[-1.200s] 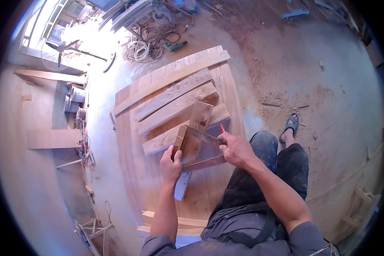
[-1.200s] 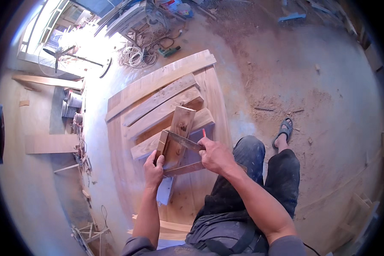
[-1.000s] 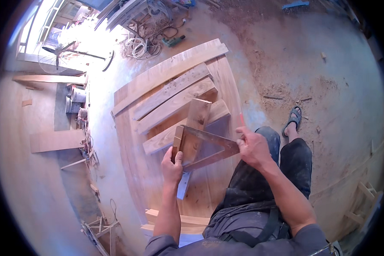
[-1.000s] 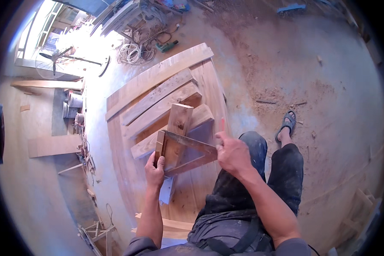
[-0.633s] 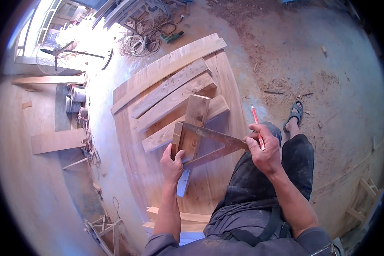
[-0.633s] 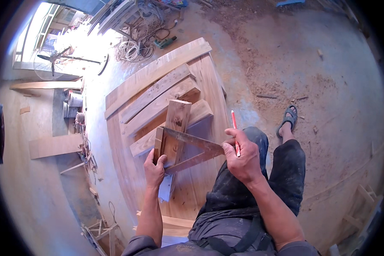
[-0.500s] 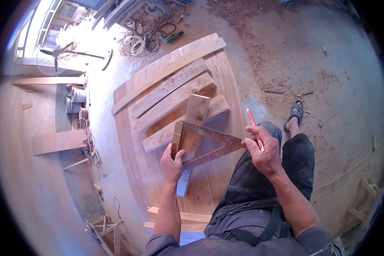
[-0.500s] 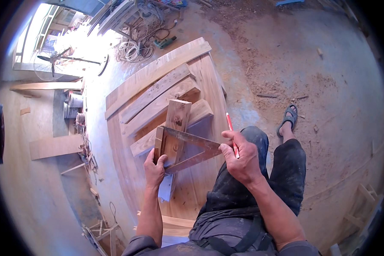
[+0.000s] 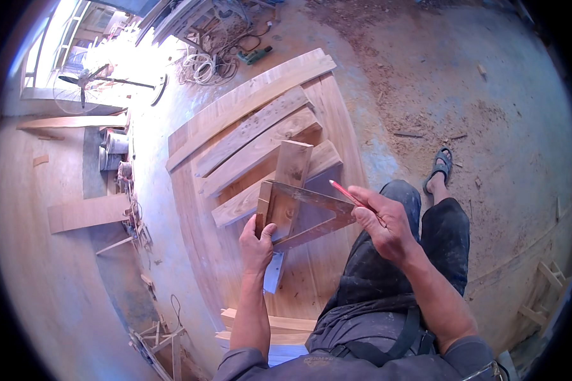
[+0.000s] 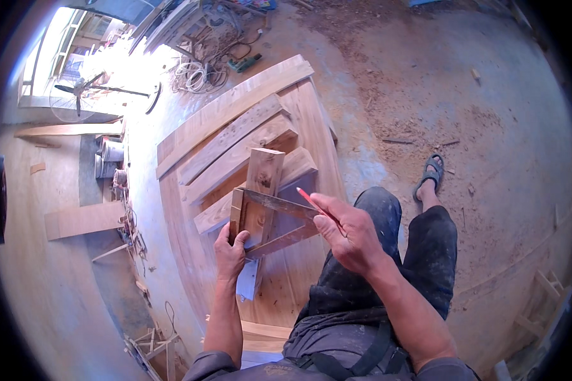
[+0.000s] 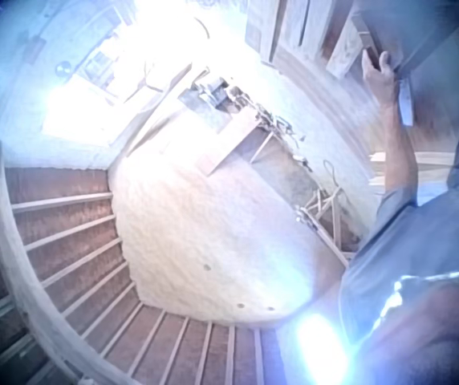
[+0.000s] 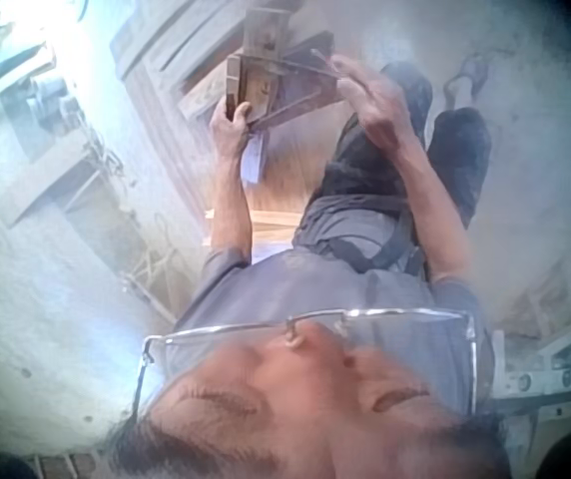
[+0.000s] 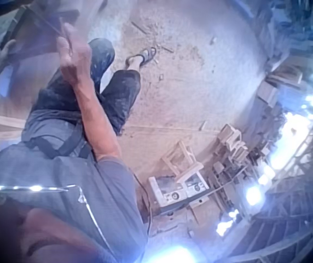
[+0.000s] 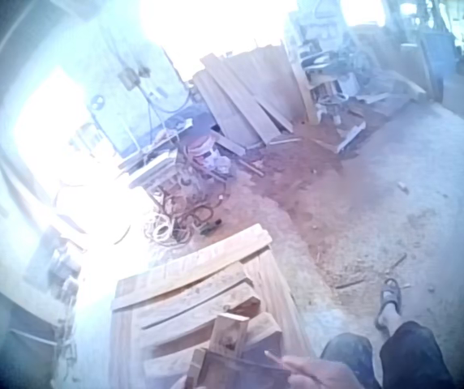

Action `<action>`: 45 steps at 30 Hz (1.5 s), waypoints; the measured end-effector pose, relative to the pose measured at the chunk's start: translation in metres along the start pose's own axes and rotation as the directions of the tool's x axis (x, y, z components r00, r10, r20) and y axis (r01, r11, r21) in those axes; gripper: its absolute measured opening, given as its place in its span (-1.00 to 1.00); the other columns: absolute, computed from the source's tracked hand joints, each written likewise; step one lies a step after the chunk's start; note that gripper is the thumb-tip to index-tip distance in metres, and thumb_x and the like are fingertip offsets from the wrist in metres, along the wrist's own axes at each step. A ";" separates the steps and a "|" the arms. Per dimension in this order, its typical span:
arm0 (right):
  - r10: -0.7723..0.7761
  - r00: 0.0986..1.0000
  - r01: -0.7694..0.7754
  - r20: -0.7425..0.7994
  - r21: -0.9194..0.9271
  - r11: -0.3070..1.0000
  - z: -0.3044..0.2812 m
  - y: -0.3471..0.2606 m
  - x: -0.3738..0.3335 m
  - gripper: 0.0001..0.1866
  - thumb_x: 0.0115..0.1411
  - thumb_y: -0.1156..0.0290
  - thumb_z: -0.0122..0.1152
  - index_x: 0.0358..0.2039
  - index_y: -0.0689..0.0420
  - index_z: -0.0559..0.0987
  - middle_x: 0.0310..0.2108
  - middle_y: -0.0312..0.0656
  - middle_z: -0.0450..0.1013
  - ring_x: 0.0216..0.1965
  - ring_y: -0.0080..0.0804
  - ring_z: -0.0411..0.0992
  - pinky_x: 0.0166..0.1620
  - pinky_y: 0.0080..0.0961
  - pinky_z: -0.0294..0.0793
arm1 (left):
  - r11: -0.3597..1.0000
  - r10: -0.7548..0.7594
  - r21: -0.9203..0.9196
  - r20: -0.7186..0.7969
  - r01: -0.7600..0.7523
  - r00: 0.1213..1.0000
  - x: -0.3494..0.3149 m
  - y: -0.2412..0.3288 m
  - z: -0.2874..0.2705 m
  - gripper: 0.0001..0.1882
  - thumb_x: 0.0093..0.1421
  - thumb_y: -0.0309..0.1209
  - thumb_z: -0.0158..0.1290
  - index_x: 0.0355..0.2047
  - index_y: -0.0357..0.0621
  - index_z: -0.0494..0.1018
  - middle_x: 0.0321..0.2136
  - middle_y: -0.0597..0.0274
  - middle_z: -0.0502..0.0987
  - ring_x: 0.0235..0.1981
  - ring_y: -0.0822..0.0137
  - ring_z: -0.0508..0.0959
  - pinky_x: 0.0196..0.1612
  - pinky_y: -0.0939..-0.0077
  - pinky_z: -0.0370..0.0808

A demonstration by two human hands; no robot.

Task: The person uses a try square and a red pencil to mark straight lines on multiple wooden planks. They repeatedly pick up planks, align the square, draw lines, and place the planks back on the workbench.

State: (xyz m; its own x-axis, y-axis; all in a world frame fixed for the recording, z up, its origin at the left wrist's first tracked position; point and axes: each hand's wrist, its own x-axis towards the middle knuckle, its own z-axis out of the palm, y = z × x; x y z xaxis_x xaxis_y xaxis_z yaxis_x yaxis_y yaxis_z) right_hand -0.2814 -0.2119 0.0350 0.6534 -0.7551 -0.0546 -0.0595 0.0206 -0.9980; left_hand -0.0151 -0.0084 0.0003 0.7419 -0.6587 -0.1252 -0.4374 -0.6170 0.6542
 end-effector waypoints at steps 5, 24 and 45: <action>0.001 0.987 0.013 0.161 -0.083 0.996 0.010 -0.013 0.039 -0.67 0.40 0.34 0.22 0.11 0.16 0.63 -0.15 0.11 0.63 -0.15 0.07 0.62 -0.05 -0.22 0.57 | 0.999 -0.043 -0.006 0.017 0.043 0.999 0.000 0.008 0.000 -0.52 0.27 -0.34 0.33 0.11 -0.38 0.56 -0.13 -0.16 0.70 -0.11 0.04 0.70 0.03 0.24 0.58; 0.235 0.890 0.071 0.390 -0.628 0.775 0.010 -0.061 0.071 -0.74 0.28 0.37 0.24 -0.11 0.20 0.74 -0.29 0.15 0.64 -0.21 0.18 0.61 -0.11 -0.10 0.59 | 0.999 0.020 -0.035 -0.029 -0.021 0.999 -0.001 0.000 0.002 -0.66 0.31 -0.40 0.27 0.04 -0.30 0.59 -0.33 0.17 0.65 -0.28 0.35 0.59 -0.10 0.38 0.56; 0.035 0.991 -0.028 0.126 -0.062 0.998 -0.004 -0.023 0.019 -0.73 0.34 0.46 0.28 0.03 0.18 0.64 -0.23 0.00 0.63 -0.26 -0.17 0.62 -0.12 -0.36 0.59 | 0.999 -0.050 -0.019 0.049 0.051 0.998 0.004 0.010 -0.004 -0.66 0.28 -0.41 0.29 0.02 -0.30 0.60 -0.32 0.11 0.68 -0.29 0.30 0.62 -0.11 0.34 0.56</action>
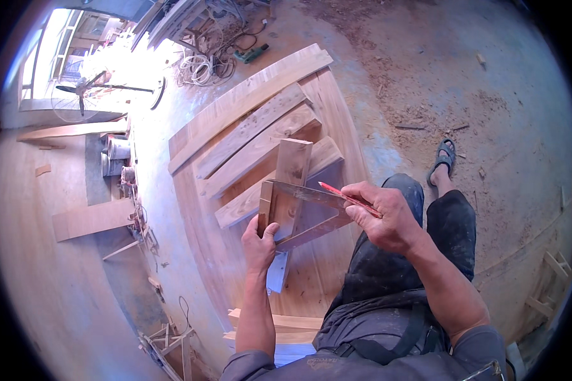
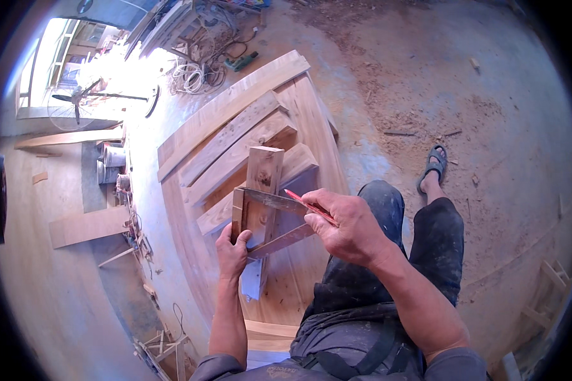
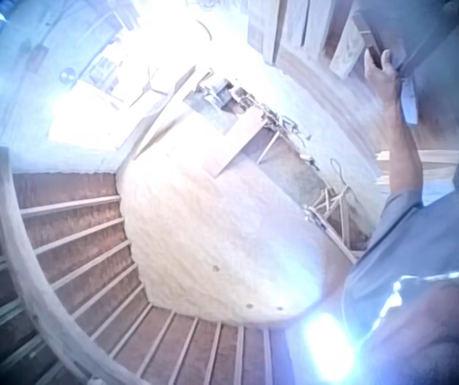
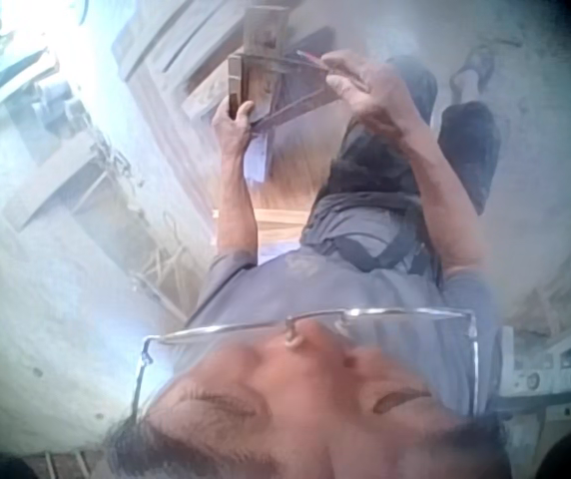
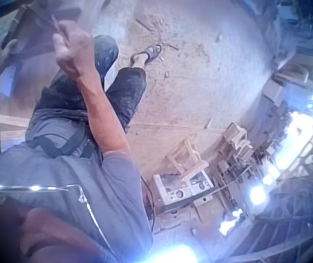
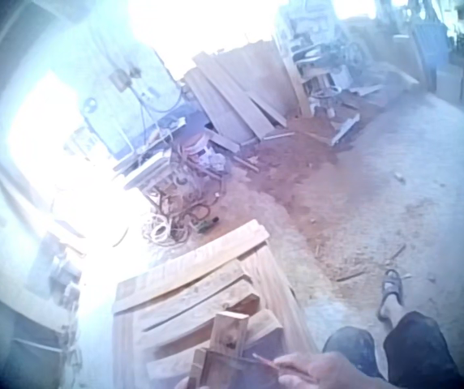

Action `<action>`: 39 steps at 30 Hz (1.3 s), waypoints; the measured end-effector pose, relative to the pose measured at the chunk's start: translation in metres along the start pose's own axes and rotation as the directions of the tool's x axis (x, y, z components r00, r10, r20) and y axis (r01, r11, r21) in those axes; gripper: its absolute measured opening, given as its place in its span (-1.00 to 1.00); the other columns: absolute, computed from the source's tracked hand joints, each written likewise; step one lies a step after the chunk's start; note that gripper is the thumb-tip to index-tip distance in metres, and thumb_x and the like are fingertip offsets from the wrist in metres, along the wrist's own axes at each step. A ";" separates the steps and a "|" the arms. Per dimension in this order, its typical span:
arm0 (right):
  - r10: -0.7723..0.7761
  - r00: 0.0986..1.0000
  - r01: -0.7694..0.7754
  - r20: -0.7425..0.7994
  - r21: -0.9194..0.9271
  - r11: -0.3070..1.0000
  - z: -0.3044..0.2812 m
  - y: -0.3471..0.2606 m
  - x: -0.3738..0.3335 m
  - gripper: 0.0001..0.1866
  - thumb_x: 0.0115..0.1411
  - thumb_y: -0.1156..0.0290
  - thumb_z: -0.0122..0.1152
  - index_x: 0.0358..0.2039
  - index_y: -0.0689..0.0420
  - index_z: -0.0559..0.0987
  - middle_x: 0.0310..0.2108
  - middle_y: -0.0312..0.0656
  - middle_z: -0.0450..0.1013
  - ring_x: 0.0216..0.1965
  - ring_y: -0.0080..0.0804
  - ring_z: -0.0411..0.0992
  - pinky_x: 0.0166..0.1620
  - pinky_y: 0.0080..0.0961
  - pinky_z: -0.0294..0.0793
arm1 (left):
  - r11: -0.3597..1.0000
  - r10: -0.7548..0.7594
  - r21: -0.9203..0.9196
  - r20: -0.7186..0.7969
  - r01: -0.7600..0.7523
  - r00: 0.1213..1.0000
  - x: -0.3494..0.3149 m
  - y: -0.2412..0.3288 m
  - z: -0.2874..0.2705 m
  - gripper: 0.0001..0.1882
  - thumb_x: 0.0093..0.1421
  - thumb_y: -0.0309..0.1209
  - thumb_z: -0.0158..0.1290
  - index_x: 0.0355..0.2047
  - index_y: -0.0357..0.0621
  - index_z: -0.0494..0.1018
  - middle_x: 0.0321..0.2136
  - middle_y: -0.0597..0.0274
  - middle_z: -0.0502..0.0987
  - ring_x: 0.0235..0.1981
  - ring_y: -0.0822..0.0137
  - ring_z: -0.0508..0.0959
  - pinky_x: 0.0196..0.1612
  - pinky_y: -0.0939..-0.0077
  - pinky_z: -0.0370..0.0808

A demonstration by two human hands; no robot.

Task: The person uses a try square and a red pencil to mark straight lines on multiple wooden planks. They repeatedly pick up planks, align the square, draw lines, and place the planks back on the workbench.

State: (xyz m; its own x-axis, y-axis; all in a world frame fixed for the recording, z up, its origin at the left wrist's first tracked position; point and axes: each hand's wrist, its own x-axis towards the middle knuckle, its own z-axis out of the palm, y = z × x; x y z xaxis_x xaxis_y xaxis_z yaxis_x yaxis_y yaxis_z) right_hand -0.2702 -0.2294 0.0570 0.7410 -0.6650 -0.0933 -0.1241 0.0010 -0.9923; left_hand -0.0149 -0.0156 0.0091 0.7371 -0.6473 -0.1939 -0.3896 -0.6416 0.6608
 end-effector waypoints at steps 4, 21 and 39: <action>-0.011 1.000 0.011 0.011 0.013 1.000 0.002 0.005 -0.001 -0.75 0.32 0.51 0.30 0.00 0.18 0.64 -0.26 -0.03 0.63 -0.27 -0.26 0.61 -0.12 -0.40 0.58 | 1.000 0.007 -0.004 0.003 -0.007 1.000 0.000 -0.002 0.000 -0.66 0.28 -0.42 0.28 0.03 -0.30 0.60 -0.30 0.09 0.69 -0.27 0.28 0.64 -0.09 0.33 0.57; -0.133 0.989 0.137 0.063 -0.065 0.989 0.018 0.006 0.046 -0.75 0.31 0.45 0.28 -0.03 0.21 0.70 -0.24 0.08 0.64 -0.21 -0.01 0.63 -0.12 -0.22 0.59 | 0.999 0.025 0.030 -0.018 -0.025 1.000 -0.002 0.005 0.000 -0.65 0.29 -0.38 0.30 0.02 -0.29 0.60 -0.32 0.11 0.68 -0.29 0.31 0.62 -0.10 0.35 0.57; 0.112 0.889 0.271 0.445 -0.706 0.654 0.001 -0.045 0.052 -0.86 0.17 0.46 0.29 -0.28 0.20 0.70 -0.43 0.09 0.62 -0.30 0.15 0.63 -0.21 -0.01 0.58 | 1.000 0.004 -0.015 -0.019 -0.004 1.000 -0.001 -0.005 0.002 -0.66 0.29 -0.39 0.30 0.02 -0.29 0.60 -0.34 0.15 0.64 -0.31 0.33 0.57 -0.12 0.36 0.55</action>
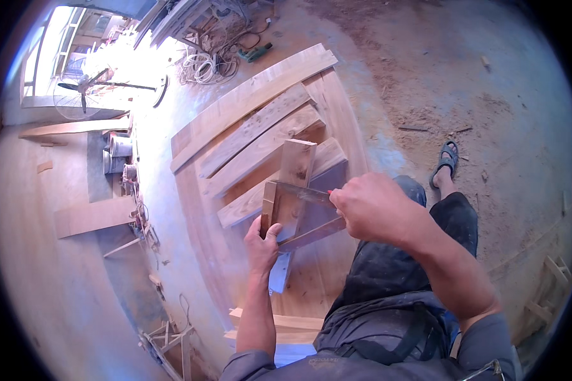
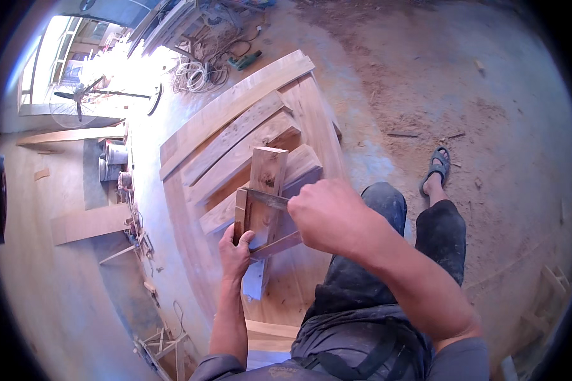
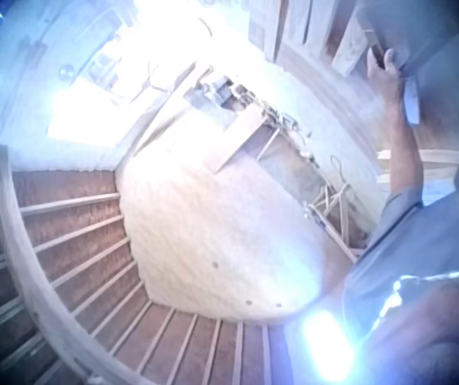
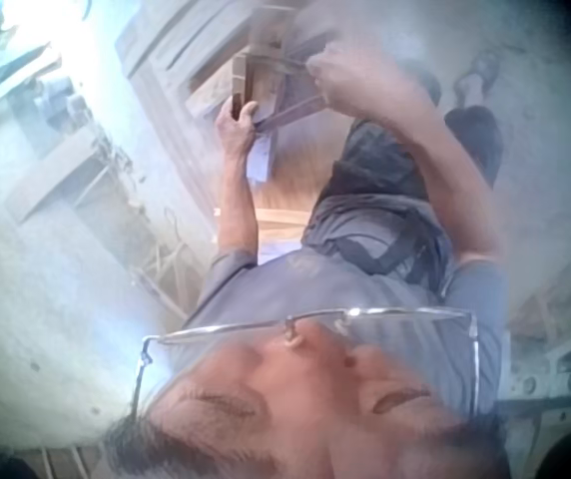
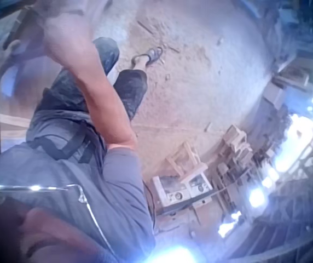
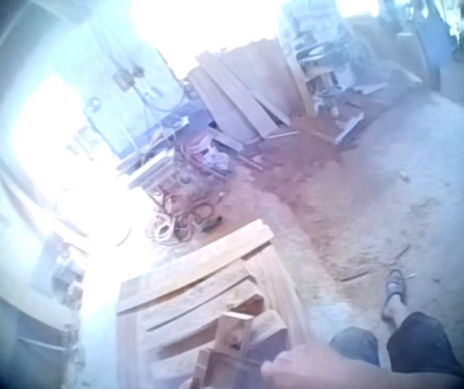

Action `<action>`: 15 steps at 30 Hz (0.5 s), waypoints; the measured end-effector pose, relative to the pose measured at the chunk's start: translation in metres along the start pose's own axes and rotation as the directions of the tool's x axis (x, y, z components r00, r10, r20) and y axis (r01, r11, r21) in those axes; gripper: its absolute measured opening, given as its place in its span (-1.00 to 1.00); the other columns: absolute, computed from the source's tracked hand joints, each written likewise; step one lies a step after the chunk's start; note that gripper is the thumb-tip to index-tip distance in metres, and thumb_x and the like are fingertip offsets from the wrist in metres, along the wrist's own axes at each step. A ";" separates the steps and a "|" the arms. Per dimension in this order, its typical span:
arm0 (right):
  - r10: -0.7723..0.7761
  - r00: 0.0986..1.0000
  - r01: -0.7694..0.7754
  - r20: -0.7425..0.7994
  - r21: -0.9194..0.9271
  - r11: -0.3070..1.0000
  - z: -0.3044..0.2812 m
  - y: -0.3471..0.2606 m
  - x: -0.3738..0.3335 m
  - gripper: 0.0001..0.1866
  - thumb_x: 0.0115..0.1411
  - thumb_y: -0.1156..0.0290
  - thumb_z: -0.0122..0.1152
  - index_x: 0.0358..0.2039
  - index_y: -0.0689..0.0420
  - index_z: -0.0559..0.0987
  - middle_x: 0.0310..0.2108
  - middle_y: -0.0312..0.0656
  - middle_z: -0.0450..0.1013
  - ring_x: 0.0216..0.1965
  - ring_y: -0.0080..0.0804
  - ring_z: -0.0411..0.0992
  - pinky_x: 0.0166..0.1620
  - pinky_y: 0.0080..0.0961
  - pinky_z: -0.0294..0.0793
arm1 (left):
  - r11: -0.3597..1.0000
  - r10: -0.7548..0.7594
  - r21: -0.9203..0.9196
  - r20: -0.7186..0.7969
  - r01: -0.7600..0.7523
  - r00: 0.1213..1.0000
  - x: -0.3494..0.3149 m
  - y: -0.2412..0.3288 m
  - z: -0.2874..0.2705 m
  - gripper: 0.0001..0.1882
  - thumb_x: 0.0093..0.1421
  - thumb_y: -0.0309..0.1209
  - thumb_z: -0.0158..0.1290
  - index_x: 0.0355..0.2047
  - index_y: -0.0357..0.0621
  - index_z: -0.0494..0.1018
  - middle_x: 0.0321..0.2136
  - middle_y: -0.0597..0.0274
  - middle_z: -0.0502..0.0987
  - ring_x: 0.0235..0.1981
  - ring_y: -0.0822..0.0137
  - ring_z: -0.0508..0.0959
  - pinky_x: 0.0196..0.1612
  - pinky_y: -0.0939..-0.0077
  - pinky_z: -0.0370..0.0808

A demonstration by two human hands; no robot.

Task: The person uses a try square and a red pencil to mark straight lines on multiple wooden planks. They repeatedly pick up planks, align the square, draw lines, and place the planks back on the workbench.

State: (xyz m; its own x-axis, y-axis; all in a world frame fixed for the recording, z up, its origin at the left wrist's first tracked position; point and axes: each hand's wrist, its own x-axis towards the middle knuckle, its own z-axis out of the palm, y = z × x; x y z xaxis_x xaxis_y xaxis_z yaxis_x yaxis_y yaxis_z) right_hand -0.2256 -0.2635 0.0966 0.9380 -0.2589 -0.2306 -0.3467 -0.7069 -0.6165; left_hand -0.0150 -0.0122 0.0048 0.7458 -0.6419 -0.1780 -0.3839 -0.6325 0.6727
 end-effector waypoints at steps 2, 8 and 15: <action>0.028 0.999 -0.026 -0.023 0.051 0.998 0.009 0.006 -0.012 -0.86 0.17 0.46 0.28 -0.27 0.20 0.68 -0.41 0.08 0.62 -0.28 0.14 0.63 -0.21 0.00 0.57 | 1.000 -0.004 0.024 0.002 0.004 1.000 0.000 0.004 0.001 -0.66 0.29 -0.39 0.30 0.02 -0.29 0.60 -0.33 0.16 0.64 -0.29 0.34 0.57 -0.12 0.36 0.54; 0.069 0.982 -0.026 -0.178 0.235 0.972 0.032 0.022 -0.044 -0.79 0.23 0.49 0.24 -0.15 0.22 0.71 -0.39 0.09 0.63 -0.30 0.12 0.63 -0.21 -0.01 0.59 | 1.000 0.013 0.011 0.003 -0.013 1.000 -0.010 -0.005 -0.004 -0.66 0.31 -0.36 0.31 0.03 -0.27 0.60 -0.33 0.19 0.64 -0.29 0.34 0.56 -0.12 0.37 0.53; 0.115 0.932 0.032 -0.344 0.393 0.919 0.040 0.023 -0.055 -0.66 0.32 0.41 0.26 0.07 0.24 0.65 -0.22 0.09 0.64 -0.18 0.12 0.62 -0.12 -0.06 0.60 | 1.000 -0.023 0.007 -0.003 0.023 1.000 -0.006 0.002 -0.002 -0.66 0.31 -0.36 0.30 0.03 -0.27 0.60 -0.33 0.20 0.64 -0.29 0.36 0.57 -0.12 0.38 0.53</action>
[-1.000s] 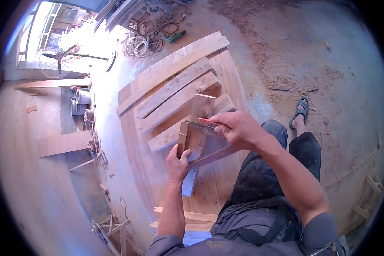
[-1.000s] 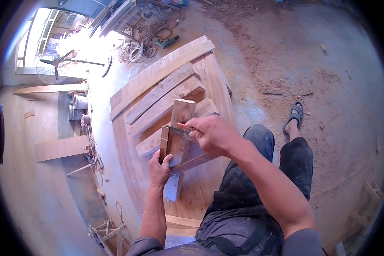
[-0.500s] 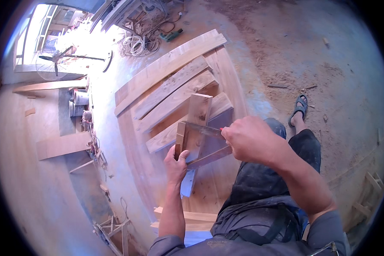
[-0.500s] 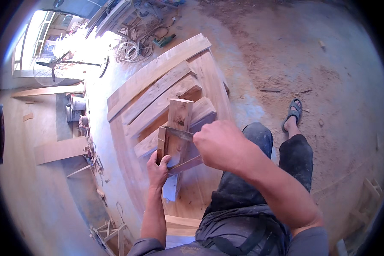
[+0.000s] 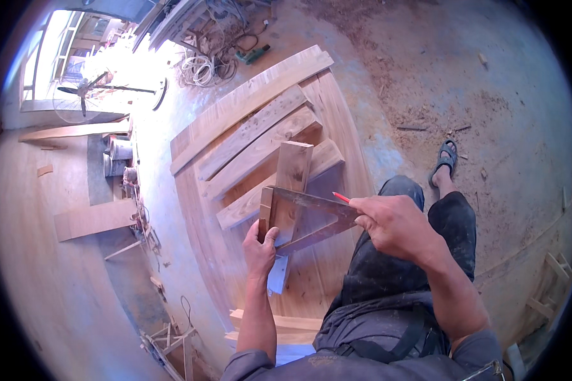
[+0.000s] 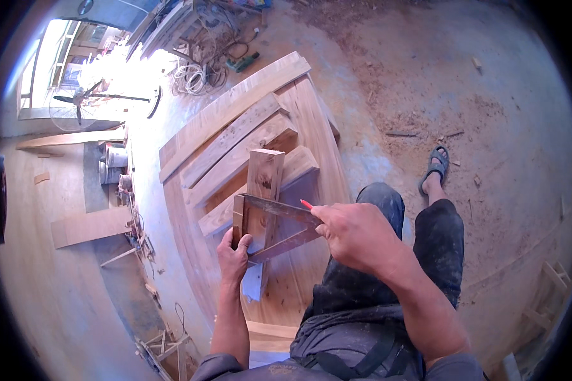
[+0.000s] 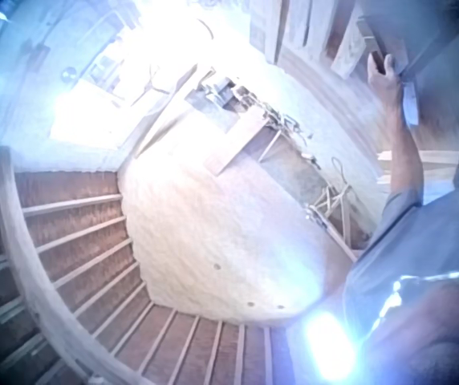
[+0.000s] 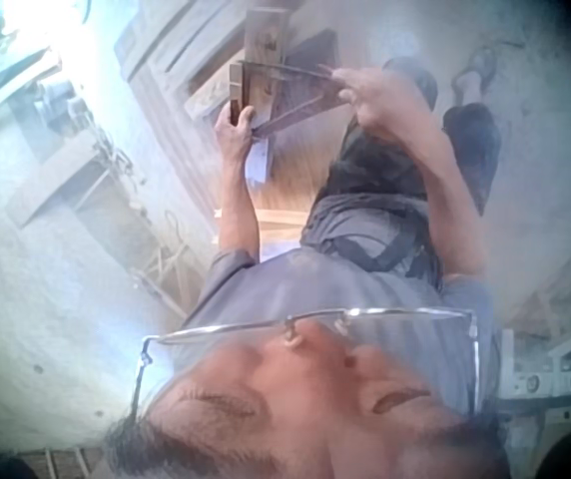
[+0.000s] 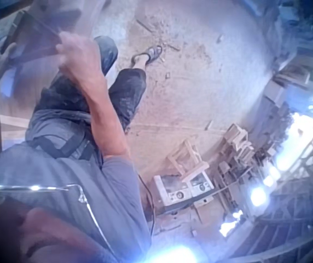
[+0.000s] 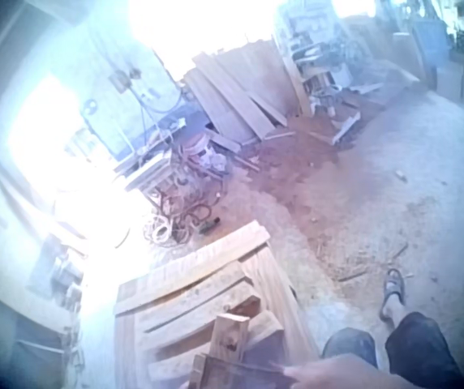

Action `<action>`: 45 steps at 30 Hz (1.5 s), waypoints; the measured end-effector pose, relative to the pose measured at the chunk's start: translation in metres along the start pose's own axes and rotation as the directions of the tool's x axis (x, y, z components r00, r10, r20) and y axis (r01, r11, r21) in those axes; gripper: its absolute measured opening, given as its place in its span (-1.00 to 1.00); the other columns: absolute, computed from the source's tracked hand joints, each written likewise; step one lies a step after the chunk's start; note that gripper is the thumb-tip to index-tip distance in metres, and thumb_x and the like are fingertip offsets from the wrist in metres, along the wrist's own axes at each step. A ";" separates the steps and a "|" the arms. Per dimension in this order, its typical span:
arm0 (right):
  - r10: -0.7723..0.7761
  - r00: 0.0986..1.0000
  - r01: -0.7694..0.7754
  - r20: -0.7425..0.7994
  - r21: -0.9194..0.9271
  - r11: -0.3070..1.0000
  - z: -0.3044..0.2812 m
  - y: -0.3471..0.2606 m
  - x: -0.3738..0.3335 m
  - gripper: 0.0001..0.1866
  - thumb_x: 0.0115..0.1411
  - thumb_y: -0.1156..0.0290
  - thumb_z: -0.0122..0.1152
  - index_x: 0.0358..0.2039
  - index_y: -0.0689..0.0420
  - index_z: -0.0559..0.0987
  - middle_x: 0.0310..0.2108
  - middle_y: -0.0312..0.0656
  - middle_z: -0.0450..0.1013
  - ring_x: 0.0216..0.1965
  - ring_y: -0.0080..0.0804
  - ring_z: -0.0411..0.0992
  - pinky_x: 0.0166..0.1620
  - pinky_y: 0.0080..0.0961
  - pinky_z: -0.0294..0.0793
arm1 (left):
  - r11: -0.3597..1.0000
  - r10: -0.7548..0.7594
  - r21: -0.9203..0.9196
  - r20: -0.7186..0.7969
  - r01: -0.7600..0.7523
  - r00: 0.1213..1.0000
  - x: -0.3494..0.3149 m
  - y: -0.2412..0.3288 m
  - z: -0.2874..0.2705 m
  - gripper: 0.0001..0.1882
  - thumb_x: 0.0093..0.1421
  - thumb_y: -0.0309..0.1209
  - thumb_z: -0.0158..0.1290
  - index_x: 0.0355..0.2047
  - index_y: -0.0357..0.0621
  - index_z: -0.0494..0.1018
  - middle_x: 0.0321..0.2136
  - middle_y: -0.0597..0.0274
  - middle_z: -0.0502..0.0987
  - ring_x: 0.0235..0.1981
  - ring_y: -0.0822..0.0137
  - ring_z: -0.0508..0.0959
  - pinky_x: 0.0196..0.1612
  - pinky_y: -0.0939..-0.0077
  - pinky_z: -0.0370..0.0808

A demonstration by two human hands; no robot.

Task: The person uses a try square and a red pencil to mark straight lines on multiple wooden planks. They repeatedly pick up planks, align the square, draw lines, and place the planks back on the workbench.

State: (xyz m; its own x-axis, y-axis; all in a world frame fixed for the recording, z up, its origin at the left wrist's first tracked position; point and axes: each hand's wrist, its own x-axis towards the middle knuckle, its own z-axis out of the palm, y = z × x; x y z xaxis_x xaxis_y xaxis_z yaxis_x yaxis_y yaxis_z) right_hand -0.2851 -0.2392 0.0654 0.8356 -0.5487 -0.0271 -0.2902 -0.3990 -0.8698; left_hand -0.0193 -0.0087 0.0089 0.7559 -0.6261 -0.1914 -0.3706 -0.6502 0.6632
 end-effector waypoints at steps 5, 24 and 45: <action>0.018 0.996 -0.011 -0.088 0.087 0.996 -0.005 -0.004 0.002 -0.64 0.32 0.43 0.30 0.10 0.25 0.64 -0.10 0.13 0.64 -0.08 0.12 0.63 -0.02 -0.14 0.64 | 0.998 -0.003 0.061 0.010 0.003 1.000 0.018 0.024 0.005 -0.66 0.31 -0.36 0.30 0.04 -0.24 0.60 -0.32 0.18 0.64 -0.28 0.32 0.58 -0.11 0.36 0.53; -0.015 0.979 0.046 -0.202 0.148 0.988 -0.003 0.011 0.001 -0.63 0.31 0.50 0.32 0.13 0.21 0.64 -0.16 0.12 0.65 -0.19 0.05 0.66 -0.12 -0.26 0.64 | 0.998 0.042 0.049 -0.012 -0.042 0.999 0.030 0.024 0.013 -0.66 0.29 -0.32 0.33 -0.03 -0.27 0.60 -0.38 0.16 0.61 -0.34 0.31 0.54 -0.16 0.34 0.52; 0.026 0.996 0.003 -0.088 0.314 0.949 0.000 0.016 0.037 -0.67 0.33 0.43 0.25 0.10 0.12 0.67 -0.18 0.09 0.65 -0.16 0.12 0.63 -0.09 -0.13 0.62 | 0.996 0.027 0.087 -0.031 -0.024 0.999 0.028 0.027 0.012 -0.66 0.28 -0.32 0.33 -0.02 -0.26 0.61 -0.40 0.16 0.63 -0.35 0.33 0.56 -0.17 0.34 0.53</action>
State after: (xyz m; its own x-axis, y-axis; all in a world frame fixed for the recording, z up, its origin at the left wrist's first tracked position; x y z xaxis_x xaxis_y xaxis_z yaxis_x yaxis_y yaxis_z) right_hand -0.2588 -0.2661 0.0501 0.7833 -0.6216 -0.0058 -0.1260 -0.1495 -0.9807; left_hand -0.0143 -0.0492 0.0130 0.7618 -0.6298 -0.1514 -0.4341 -0.6698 0.6024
